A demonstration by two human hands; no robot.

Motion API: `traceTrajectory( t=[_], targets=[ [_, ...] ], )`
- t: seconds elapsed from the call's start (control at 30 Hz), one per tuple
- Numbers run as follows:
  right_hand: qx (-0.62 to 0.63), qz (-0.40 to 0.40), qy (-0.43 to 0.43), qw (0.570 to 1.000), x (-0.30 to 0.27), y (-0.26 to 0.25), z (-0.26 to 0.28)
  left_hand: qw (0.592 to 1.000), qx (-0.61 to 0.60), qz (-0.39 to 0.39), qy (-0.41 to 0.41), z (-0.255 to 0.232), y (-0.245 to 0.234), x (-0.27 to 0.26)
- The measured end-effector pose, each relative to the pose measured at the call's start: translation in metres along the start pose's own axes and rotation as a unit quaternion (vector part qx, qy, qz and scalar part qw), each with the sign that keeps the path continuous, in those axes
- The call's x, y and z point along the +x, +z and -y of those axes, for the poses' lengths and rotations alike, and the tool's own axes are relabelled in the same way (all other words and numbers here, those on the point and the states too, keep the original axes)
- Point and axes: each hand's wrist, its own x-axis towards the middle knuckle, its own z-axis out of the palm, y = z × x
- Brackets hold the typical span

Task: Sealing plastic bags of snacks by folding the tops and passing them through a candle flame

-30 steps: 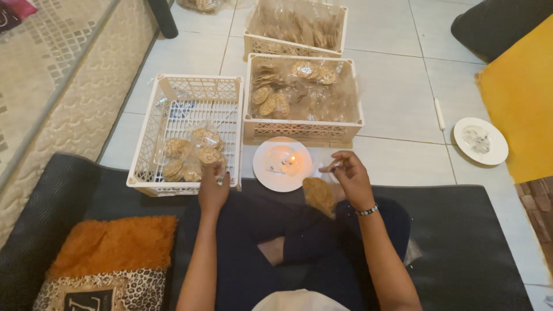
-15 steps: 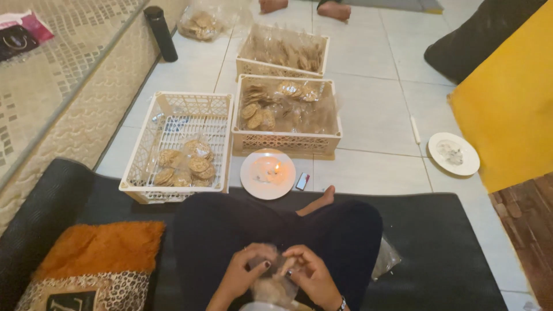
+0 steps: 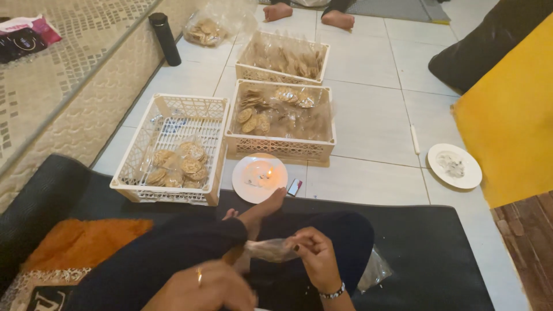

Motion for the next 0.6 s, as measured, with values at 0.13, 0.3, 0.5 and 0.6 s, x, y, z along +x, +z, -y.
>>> traceTrajectory(
  t=[0.13,0.3,0.5,0.6],
  targets=[
    [0.012,0.089,0.086,0.992,0.063,-0.006,0.004,0.886,-0.081,0.051,-0.453,-0.171,0.068,0.005],
    [0.169,0.110,0.204,0.958,0.112,0.015,-0.012,0.898,0.089,0.058,-0.428,-0.095,0.070,0.020],
    [0.233,0.154,0.284,0.917,0.138,0.030,-0.001,0.877,0.324,-0.002,-0.355,0.030,0.003,-0.001],
    [0.225,0.158,0.291,0.917,0.130,0.040,0.016,0.842,0.437,-0.009,-0.315,0.085,-0.031,-0.023]
  ],
)
